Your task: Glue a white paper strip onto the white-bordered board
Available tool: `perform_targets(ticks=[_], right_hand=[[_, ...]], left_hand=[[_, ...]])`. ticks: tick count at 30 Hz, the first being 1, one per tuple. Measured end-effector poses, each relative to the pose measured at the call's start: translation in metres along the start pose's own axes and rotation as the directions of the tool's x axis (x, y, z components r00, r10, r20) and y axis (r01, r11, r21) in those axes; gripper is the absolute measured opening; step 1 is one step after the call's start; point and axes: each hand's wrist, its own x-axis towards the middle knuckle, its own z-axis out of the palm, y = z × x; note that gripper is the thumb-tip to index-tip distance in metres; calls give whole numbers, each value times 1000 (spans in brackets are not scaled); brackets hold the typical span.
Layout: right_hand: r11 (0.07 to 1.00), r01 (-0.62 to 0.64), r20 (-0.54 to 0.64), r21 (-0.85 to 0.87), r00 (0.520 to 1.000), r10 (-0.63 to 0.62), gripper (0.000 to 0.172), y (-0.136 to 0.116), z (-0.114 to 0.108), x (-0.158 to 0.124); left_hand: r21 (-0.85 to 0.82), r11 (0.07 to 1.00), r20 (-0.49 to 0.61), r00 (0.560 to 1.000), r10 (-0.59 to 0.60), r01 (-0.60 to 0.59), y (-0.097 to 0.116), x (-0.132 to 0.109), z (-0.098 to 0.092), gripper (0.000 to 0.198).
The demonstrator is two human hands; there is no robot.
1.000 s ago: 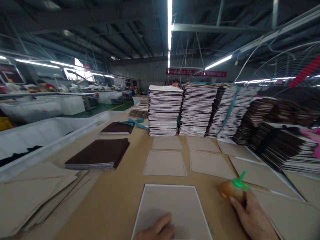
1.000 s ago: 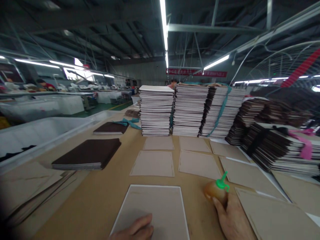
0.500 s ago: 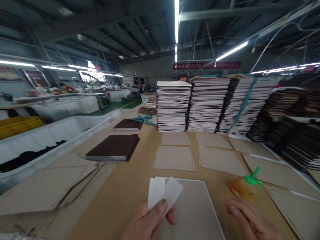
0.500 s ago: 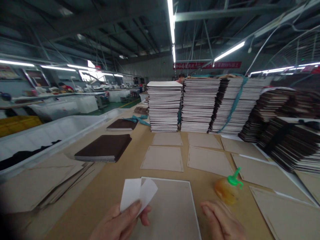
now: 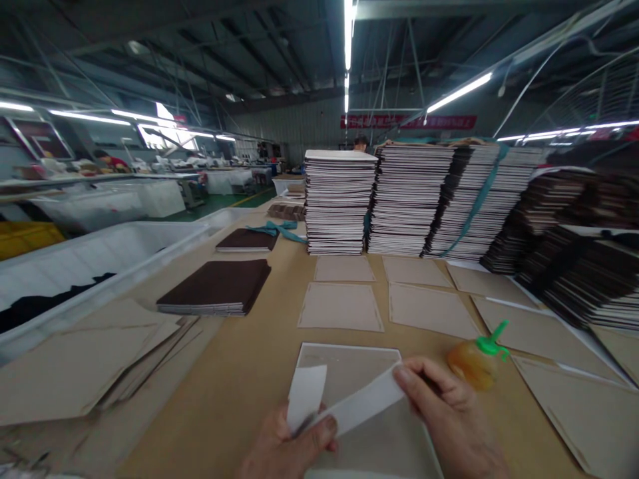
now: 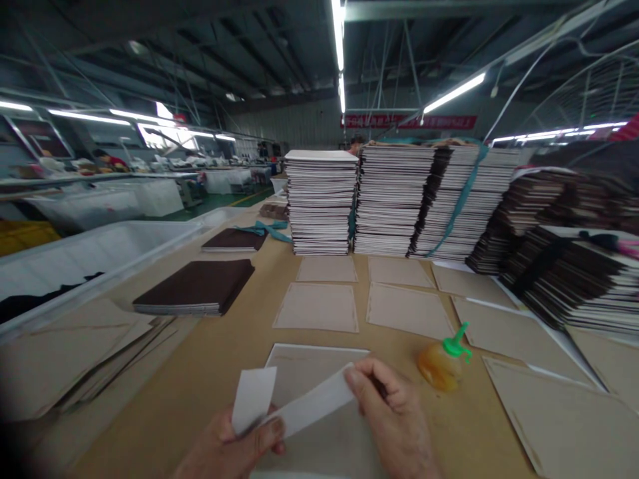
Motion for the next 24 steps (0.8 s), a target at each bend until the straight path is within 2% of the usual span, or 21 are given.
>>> perform_targets(ticks=[2,4,8,13,15,18,20,24], right_hand=[[983,-163,0,87,987,163,40,12,-14,1],[963,-234,0,135,972,236,43,24,-24,2],[959,-252,-50,127,964,260,44,36,-30,1],[950,-312,47,2,949,311,42,39,-30,2],[952,-300,37,-54,953,302,40,41,-31,5],[955,-262,-22,-143,965,261,36,43,-34,13],[946,-225,-10,-234,973,229,34,44,-37,21],[921,-181,-12,-344,982,188,33,42,-40,35]], left_hand=[[-38,999,-23,999,32,-33,-1,2,-10,53],[-76,996,-53,998,42,-46,-2,6,-18,52],[-90,996,-130,991,-17,5,-6,21,-25,52],[-59,997,-213,975,-58,46,-4,38,-24,41],[-33,997,-226,971,-71,65,-1,43,-26,43],[-24,997,-169,982,-80,77,5,51,-30,49],[-10,996,-138,986,-90,89,8,57,-33,49],[30,996,-164,983,-78,84,10,71,-37,46]])
